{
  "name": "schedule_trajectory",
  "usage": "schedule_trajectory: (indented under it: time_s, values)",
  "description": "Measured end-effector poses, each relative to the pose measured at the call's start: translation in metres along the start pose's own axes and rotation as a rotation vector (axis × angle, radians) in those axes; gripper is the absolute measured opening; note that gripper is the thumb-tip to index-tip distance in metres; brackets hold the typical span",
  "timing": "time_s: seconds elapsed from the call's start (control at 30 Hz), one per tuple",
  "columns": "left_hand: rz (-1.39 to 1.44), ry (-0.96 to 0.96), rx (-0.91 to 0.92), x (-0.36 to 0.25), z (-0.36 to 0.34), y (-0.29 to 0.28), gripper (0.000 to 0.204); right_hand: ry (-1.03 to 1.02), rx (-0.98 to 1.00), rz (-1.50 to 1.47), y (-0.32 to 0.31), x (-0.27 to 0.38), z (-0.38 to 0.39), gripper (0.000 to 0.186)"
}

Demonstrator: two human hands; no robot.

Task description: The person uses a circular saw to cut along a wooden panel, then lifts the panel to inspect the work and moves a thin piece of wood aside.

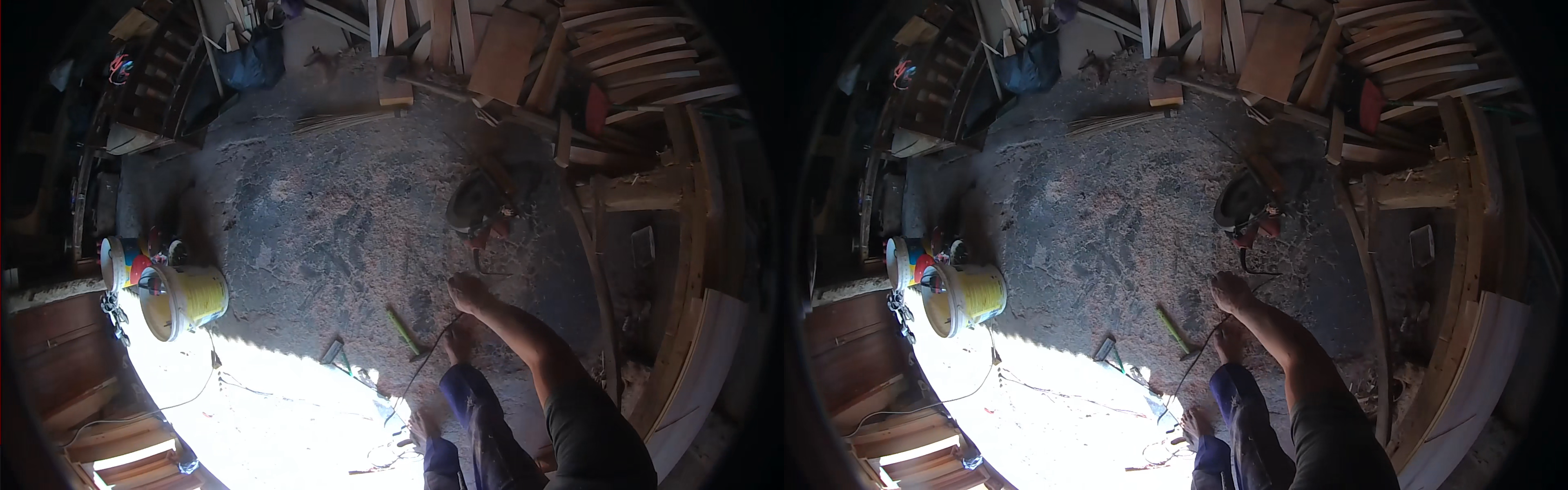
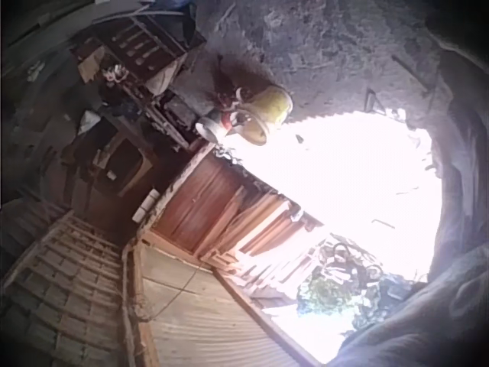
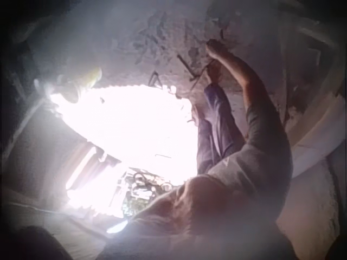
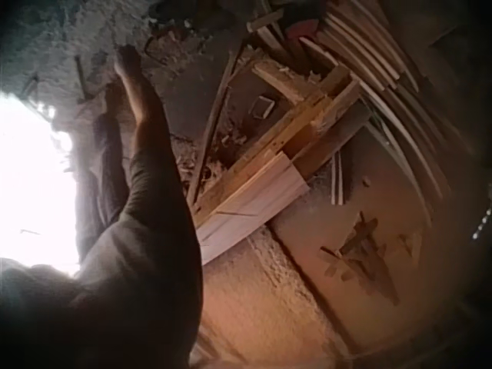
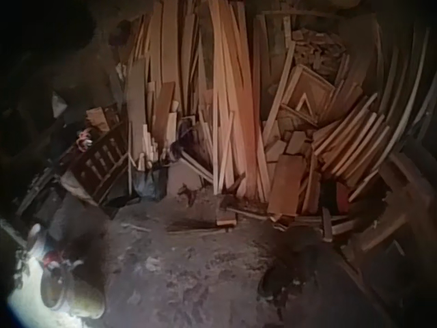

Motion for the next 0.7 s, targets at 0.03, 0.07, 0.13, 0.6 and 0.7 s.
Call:
schedule_trajectory:
  time_s: [0.03, 0.07, 0.13, 0.6, 0.7]
  values:
    - [-0.004, -0.012, -0.008, -0.004, -0.005, 0.005, 0.039, -0.021, 0.017, 0.063, 0.011, -0.011, -0.021, 0.008]
    - [-0.012, -0.026, 0.0, -0.007, -0.011, 0.012, 0.039, 0.039, -0.016, 0.13, 0.028, -0.033, -0.035, 0.01]
    - [-0.018, -0.055, -0.014, -0.009, -0.02, 0.017, 0.039, 0.082, -0.064, 0.351, 0.05, -0.052, -0.065, 0.014]
    - [-0.029, -0.095, -0.087, -0.008, -0.023, 0.017, 0.038, -0.029, 0.135, 1.153, 0.065, -0.127, -0.142, 0.042]
    - [-0.004, -0.058, -0.064, -0.009, -0.011, 0.015, 0.038, -0.009, 0.133, 0.806, -0.027, -0.098, -0.136, 0.041]
Point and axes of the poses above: each hand's wrist, its own z-axis away from the middle knuckle, its own y-axis out of the palm, x = y × z, the point moved 3 cm from there along -z, towards the middle knuckle, and after that the axes turned 2 degrees about -x, right-handed, at the moved point
